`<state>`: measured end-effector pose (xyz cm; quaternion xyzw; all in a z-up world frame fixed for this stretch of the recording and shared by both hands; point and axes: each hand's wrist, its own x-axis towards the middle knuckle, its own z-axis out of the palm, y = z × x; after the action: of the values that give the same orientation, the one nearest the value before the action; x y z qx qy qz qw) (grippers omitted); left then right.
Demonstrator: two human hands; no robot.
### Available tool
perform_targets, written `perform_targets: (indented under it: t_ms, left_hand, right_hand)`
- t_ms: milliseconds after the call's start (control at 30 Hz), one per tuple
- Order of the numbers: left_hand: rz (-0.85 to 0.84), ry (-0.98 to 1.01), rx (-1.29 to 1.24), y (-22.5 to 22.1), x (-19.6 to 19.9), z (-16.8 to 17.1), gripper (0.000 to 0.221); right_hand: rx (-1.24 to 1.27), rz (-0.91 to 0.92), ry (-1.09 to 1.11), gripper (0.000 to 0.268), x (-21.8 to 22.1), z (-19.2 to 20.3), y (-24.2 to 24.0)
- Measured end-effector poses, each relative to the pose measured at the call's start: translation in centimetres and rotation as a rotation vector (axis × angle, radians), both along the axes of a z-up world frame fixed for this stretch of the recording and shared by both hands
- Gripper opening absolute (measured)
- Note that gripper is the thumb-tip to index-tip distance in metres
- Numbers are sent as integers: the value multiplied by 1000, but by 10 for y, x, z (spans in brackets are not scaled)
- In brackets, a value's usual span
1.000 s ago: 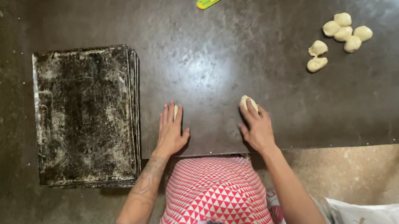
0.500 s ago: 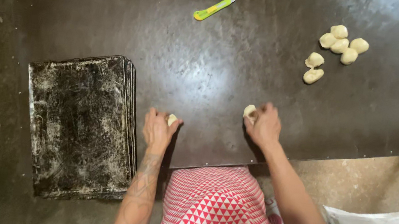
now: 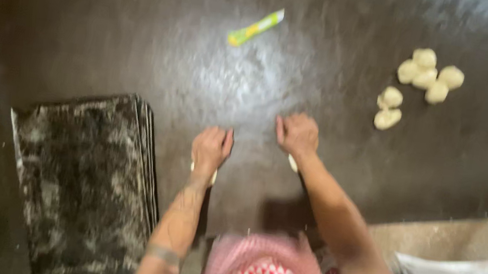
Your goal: The person shapes pieces of dough into small logs by rolling them on a table and places them onto metal baking trays.
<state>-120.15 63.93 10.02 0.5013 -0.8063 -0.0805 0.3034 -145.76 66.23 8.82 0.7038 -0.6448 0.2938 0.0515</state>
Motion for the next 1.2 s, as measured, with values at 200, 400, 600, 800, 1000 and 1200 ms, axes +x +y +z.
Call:
perform_targets:
  t_ms: [200, 400, 600, 800, 1000, 1200]
  left_hand:
    - [8, -62, 79, 46, 24, 11, 27]
    - [10, 13, -54, 15, 13, -7, 29]
    - [4, -26, -32, 35, 17, 3, 27]
    - [21, 352, 125, 38, 32, -23, 28]
    - [2, 183, 383, 46, 48, -4, 40]
    - [-54, -257, 284, 62, 40, -8, 48]
  right_hand:
    - [459, -163, 133, 43, -1, 4, 53]
    - [118, 29, -12, 25, 3, 14, 34]
    - [253, -113, 45, 31, 12, 28, 70]
    - [163, 9, 48, 25, 8, 21, 67]
    - [143, -103, 143, 23, 14, 27, 85]
    - [511, -168, 49, 28, 2, 24, 84]
